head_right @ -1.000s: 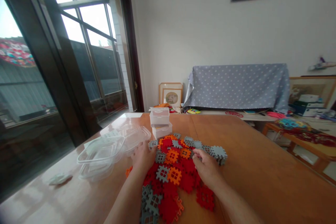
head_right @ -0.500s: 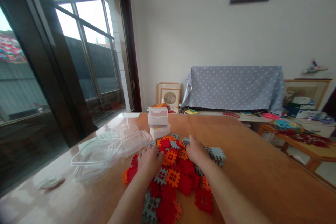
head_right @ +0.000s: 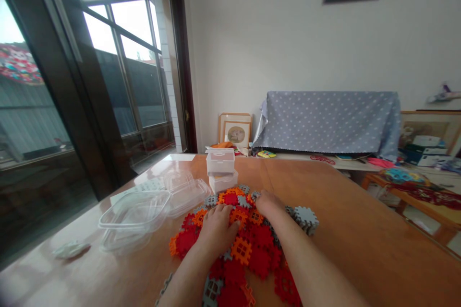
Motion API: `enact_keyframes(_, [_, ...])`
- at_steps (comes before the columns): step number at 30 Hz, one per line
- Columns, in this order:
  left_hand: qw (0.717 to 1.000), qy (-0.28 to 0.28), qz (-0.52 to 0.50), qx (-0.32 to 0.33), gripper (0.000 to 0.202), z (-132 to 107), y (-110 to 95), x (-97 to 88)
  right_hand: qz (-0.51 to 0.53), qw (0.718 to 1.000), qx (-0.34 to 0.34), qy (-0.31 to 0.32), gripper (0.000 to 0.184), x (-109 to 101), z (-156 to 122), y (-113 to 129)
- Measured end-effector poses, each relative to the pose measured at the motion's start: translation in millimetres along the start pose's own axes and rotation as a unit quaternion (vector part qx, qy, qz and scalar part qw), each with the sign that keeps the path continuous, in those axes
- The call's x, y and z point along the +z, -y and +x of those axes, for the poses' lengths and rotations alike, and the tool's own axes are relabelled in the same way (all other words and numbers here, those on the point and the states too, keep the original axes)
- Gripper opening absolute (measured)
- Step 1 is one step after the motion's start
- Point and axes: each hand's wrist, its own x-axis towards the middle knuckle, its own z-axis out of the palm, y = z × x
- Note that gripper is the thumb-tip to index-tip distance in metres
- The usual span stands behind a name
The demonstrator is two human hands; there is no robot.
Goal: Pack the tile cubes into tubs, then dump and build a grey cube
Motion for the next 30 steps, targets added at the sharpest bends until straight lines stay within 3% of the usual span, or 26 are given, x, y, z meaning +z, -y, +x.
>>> enact_keyframes(6, [1.0, 0.006, -0.016, 0.016, 0.055, -2, -1, 3.1, -0.008, 1.0, -0.001, -0.008, 0.044, -8, -13, 0])
enact_keyframes(12, [0.998, -0.014, -0.06, 0.028, 0.048, -5, 0, 2.7, 0.006, 0.998, -0.023, -0.05, 0.06, -26, -24, -1])
enact_keyframes(18, [0.997, -0.01, -0.07, 0.021, 0.04, -6, -1, -0.6, 0.059, 0.994, -0.076, -0.059, 0.057, -32, -42, 7])
enact_keyframes(22, [0.996, -0.042, -0.068, 0.032, 0.031, -3, 0, -1.1, 0.121, 0.983, -0.112, -0.079, 0.057, -43, -61, 10])
enact_keyframes(27, [0.968, -0.084, -0.232, 0.046, 0.023, 6, -4, 1.9, 0.252, 0.955, -0.131, -0.089, 0.061, -50, -91, 11])
enact_keyframes(30, [0.908, -0.006, -0.419, -0.016, 0.038, 5, -14, 0.9, 0.386, 0.904, -0.152, -0.098, 0.061, -51, -114, 11])
